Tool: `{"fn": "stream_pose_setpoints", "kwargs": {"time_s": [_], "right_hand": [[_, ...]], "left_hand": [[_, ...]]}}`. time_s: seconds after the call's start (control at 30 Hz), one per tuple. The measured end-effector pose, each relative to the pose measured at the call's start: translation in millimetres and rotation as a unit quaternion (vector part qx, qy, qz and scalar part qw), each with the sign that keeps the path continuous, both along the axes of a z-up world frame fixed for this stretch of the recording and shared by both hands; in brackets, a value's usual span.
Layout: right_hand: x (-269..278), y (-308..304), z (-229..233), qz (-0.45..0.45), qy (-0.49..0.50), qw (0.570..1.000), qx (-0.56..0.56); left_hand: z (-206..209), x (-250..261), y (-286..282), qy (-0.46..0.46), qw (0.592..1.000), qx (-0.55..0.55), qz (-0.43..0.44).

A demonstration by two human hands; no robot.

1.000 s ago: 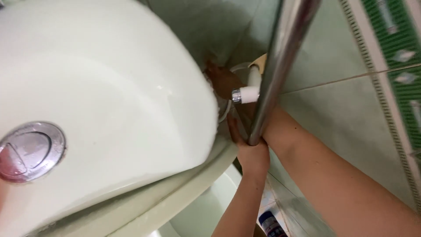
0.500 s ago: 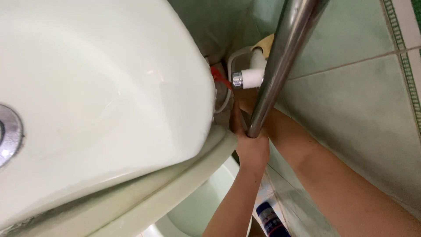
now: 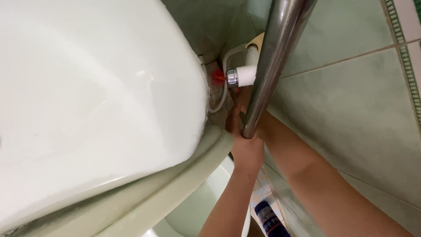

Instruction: Scrubbing the tiled bathroom floor using a long-handled brush and cleaning solution.

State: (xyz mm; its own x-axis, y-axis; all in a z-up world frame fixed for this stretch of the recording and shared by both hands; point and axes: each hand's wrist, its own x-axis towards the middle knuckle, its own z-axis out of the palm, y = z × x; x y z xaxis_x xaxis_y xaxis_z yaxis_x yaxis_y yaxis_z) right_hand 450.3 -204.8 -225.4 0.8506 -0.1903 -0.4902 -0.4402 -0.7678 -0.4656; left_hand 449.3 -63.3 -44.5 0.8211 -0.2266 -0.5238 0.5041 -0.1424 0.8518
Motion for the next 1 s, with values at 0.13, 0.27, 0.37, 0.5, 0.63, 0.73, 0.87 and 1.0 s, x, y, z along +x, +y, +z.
{"fn": "stream_pose_setpoints", "kwargs": {"time_s": [0.13,0.27,0.37,0.5,0.63,0.73,0.87,1.0], "right_hand": [[-43,-9,7,-0.026,0.023,0.999,0.008],[-14,-10,22,-0.053,0.034,0.998,0.010],[21,2,16,-0.072,0.042,0.996,0.020],[25,6,-23,-0.096,0.059,0.993,0.037],[7,9,-44,-0.122,0.078,0.988,0.052],[-2,7,-46,-0.138,0.090,0.985,0.059],[-7,-2,-41,-0.159,0.100,0.980,0.061],[-13,-3,-77,-0.177,0.113,0.975,0.076]], "left_hand": [[7,1,4,0.057,0.998,-0.016,-0.017],[-1,-3,-1,0.054,0.998,-0.004,-0.011],[-10,-7,-2,0.031,0.999,0.007,-0.001],[-8,-4,0,-0.014,1.000,0.022,-0.010],[-15,-7,2,0.018,0.999,0.030,-0.025],[-15,-9,2,0.000,1.000,0.027,-0.014],[-12,-5,0,-0.001,1.000,0.020,-0.009],[-18,-9,2,-0.064,0.998,0.022,-0.010]]}}
